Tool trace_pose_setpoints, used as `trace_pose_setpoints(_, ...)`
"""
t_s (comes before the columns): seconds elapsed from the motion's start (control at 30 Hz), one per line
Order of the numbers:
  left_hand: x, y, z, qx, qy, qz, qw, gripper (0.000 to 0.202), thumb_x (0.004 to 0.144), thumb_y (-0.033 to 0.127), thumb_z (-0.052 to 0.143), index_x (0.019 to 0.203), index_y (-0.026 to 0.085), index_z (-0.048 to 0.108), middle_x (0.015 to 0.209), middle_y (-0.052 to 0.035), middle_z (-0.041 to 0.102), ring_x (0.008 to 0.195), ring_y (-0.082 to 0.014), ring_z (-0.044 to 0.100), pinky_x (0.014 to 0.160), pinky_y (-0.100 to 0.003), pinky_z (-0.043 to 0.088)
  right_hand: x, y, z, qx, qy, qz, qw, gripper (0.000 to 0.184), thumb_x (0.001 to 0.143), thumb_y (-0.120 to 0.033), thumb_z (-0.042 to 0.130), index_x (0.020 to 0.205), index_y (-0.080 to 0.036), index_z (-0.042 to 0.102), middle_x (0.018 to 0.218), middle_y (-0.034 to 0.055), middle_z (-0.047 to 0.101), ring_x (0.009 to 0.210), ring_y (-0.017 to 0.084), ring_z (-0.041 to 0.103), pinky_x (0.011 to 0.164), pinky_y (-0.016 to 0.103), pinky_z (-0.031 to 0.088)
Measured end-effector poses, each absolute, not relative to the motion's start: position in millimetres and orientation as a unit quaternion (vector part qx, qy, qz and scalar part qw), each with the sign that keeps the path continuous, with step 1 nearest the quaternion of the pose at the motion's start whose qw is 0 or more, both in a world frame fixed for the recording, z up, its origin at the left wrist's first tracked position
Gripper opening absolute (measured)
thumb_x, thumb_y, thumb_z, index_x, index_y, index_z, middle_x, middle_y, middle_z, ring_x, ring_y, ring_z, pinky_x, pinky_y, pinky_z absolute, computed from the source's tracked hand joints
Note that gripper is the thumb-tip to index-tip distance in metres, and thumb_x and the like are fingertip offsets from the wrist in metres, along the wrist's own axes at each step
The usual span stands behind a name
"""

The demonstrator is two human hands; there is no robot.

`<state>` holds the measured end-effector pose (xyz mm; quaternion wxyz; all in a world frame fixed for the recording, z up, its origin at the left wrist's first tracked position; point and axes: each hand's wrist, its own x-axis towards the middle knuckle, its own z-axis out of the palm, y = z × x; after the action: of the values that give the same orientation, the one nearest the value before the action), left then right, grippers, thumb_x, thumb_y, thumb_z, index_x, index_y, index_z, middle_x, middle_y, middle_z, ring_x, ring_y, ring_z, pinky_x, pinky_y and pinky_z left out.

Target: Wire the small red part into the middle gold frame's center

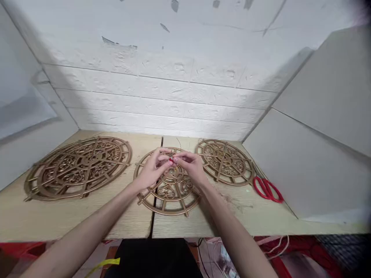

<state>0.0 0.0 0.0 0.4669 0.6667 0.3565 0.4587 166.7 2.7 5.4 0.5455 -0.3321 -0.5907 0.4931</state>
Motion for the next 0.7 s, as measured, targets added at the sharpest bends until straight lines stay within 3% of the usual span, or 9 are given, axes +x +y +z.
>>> trace_pose_setpoints(0.27, 1.5, -1.9, 1.6, 0.658, 0.345, 0.472, 0.475, 0.040, 0.081, 0.032, 0.061, 0.117, 0.023, 0.045, 0.089, -0.0040, 0.065, 0.081, -0.0176, 0.065, 0.063, -0.025, 0.051, 165.9, 3.5, 7.4, -0.325, -0.573, 0.504, 0.559, 0.016, 0.068, -0.030, 0.075, 0.078, -0.018, 0.073, 0.069, 0.0018, 0.069, 0.064, 0.014, 0.063, 0.066, 0.028, 0.052)
trace_pose_setpoints(0.4, 2.1, -2.3, 2.2, 0.653, 0.342, 0.475, 0.480, 0.040, 0.081, 0.033, 0.061, 0.116, 0.023, 0.046, 0.086, -0.0030, 0.066, 0.075, -0.0158, 0.064, 0.059, -0.023, 0.051, 165.3, 4.2, 6.6, -0.324, -0.571, 0.509, 0.556, 0.023, 0.067, -0.030, 0.076, 0.087, -0.019, 0.072, 0.071, 0.0009, 0.069, 0.063, 0.012, 0.062, 0.063, 0.026, 0.051)
trace_pose_setpoints(0.7, 3.2, -3.8, 4.8, 0.663, 0.354, 0.468, 0.465, 0.036, 0.081, 0.033, 0.060, 0.113, 0.021, 0.047, 0.088, -0.0037, 0.067, 0.073, -0.0144, 0.064, 0.059, -0.022, 0.052, 165.5, 4.8, 4.8, -0.323, -0.609, 0.469, 0.553, 0.020, 0.068, -0.033, 0.075, 0.080, -0.018, 0.071, 0.071, 0.0022, 0.068, 0.064, 0.014, 0.062, 0.061, 0.026, 0.050)
